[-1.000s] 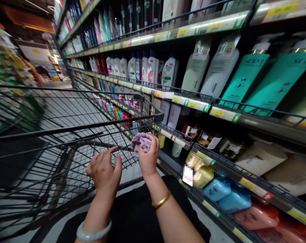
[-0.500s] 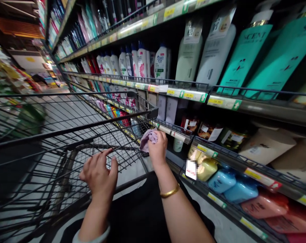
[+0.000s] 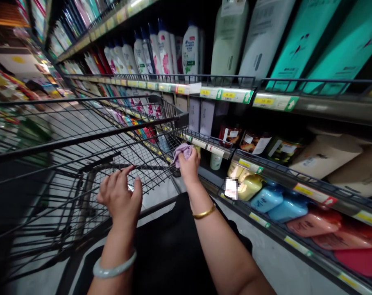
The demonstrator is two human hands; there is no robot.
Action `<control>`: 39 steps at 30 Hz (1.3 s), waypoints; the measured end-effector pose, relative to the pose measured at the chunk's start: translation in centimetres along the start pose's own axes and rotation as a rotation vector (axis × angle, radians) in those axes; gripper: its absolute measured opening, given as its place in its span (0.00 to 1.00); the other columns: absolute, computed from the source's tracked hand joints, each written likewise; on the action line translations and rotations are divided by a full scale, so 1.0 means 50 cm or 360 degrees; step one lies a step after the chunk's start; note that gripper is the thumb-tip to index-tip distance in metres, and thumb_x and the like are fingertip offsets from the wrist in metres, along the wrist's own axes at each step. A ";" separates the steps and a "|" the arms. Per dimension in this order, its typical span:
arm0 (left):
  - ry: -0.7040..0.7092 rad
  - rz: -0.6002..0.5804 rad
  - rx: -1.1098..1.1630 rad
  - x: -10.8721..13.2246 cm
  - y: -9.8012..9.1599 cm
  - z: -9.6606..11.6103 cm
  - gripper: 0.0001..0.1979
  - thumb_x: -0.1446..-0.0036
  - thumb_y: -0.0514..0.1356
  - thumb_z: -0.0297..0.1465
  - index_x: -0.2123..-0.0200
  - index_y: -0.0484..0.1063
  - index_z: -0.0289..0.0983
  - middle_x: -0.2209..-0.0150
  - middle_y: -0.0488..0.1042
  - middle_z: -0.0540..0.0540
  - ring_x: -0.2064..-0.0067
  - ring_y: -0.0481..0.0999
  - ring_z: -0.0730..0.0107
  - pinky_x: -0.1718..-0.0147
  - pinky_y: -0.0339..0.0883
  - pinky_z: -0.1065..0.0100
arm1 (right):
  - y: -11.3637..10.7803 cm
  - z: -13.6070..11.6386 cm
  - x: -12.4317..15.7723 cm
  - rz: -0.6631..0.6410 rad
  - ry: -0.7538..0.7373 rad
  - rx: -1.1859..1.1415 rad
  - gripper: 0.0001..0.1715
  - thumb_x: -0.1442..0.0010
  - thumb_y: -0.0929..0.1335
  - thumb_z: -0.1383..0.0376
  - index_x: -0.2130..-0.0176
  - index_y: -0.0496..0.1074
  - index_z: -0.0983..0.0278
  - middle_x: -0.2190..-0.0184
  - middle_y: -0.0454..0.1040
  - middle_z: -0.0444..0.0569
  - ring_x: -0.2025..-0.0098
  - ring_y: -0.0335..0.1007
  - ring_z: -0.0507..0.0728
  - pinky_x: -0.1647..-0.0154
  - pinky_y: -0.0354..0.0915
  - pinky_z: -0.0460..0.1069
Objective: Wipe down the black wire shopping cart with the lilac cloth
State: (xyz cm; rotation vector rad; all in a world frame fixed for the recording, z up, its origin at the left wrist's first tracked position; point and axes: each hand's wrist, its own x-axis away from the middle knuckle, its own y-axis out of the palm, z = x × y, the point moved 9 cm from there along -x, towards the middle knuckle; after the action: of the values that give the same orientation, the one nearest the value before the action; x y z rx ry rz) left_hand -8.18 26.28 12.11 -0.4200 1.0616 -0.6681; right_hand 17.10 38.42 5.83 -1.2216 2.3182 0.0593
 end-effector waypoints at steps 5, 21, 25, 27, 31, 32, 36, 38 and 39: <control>-0.0015 -0.0025 0.0005 0.001 0.004 0.001 0.20 0.34 0.57 0.39 0.43 0.77 0.42 0.42 0.77 0.40 0.34 0.65 0.45 0.36 0.51 0.44 | 0.010 -0.003 0.030 -0.0004 0.0102 0.0092 0.51 0.54 0.80 0.49 0.40 0.65 0.69 0.36 0.61 0.70 0.29 0.55 0.73 0.26 0.54 0.67; -0.0019 -0.0016 0.0019 0.004 0.005 0.003 0.20 0.34 0.59 0.38 0.43 0.77 0.41 0.41 0.76 0.39 0.33 0.65 0.46 0.35 0.49 0.44 | -0.032 -0.083 0.017 -0.0238 -0.0121 -0.0011 0.11 0.48 0.72 0.61 0.63 0.75 0.61 0.62 0.76 0.48 0.59 0.71 0.58 0.54 0.67 0.52; 0.0009 0.0009 -0.0002 0.005 0.007 0.000 0.20 0.34 0.58 0.38 0.43 0.76 0.42 0.41 0.76 0.40 0.33 0.64 0.46 0.35 0.49 0.46 | -0.033 -0.029 0.007 -0.0213 0.0060 0.0210 0.10 0.49 0.71 0.65 0.63 0.76 0.62 0.62 0.75 0.49 0.60 0.70 0.59 0.52 0.68 0.54; 0.0038 0.0005 -0.0001 0.005 0.008 0.001 0.20 0.34 0.58 0.39 0.42 0.76 0.42 0.41 0.76 0.39 0.33 0.64 0.45 0.35 0.49 0.45 | -0.030 -0.008 0.004 -0.0238 0.0158 0.0249 0.09 0.51 0.71 0.66 0.65 0.76 0.61 0.63 0.75 0.49 0.60 0.70 0.59 0.52 0.69 0.55; 0.0066 0.0012 -0.0005 0.004 0.007 0.003 0.19 0.33 0.57 0.39 0.43 0.76 0.42 0.42 0.76 0.40 0.33 0.64 0.45 0.34 0.49 0.46 | -0.021 -0.056 0.010 -0.0232 -0.0044 0.0031 0.10 0.50 0.71 0.65 0.64 0.75 0.61 0.62 0.76 0.48 0.60 0.71 0.58 0.53 0.69 0.52; 0.0062 0.0014 -0.0008 0.004 0.006 0.003 0.19 0.33 0.57 0.40 0.43 0.76 0.42 0.43 0.76 0.40 0.33 0.64 0.45 0.34 0.49 0.46 | -0.019 -0.075 0.013 -0.0234 -0.0140 -0.0009 0.10 0.49 0.71 0.65 0.63 0.75 0.61 0.61 0.76 0.48 0.58 0.72 0.58 0.52 0.69 0.52; 0.0044 -0.0004 -0.0002 0.003 0.004 0.004 0.20 0.33 0.57 0.40 0.43 0.76 0.41 0.43 0.76 0.39 0.33 0.64 0.44 0.33 0.49 0.45 | -0.011 -0.052 0.005 -0.0306 0.0006 0.0111 0.13 0.49 0.71 0.65 0.60 0.76 0.60 0.58 0.78 0.49 0.56 0.73 0.59 0.51 0.68 0.53; 0.0038 -0.0016 0.0002 0.003 0.005 0.004 0.20 0.33 0.57 0.39 0.43 0.76 0.40 0.42 0.76 0.38 0.33 0.64 0.43 0.33 0.48 0.44 | -0.006 -0.013 0.004 -0.0382 0.0235 0.0190 0.17 0.51 0.72 0.65 0.59 0.76 0.60 0.60 0.79 0.49 0.59 0.74 0.59 0.55 0.68 0.53; 0.0035 -0.0016 0.0000 0.002 0.006 0.003 0.20 0.34 0.57 0.39 0.42 0.76 0.40 0.42 0.76 0.37 0.33 0.64 0.43 0.33 0.48 0.44 | -0.004 -0.003 0.007 -0.0415 0.0297 0.0210 0.18 0.52 0.73 0.65 0.58 0.76 0.59 0.62 0.80 0.48 0.61 0.74 0.59 0.58 0.68 0.52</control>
State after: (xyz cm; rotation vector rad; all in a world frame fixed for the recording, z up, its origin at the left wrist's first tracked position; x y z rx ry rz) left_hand -7.90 26.42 11.93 -0.4192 1.0808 -0.6828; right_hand 17.05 37.98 5.84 -1.5030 2.2532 -0.3054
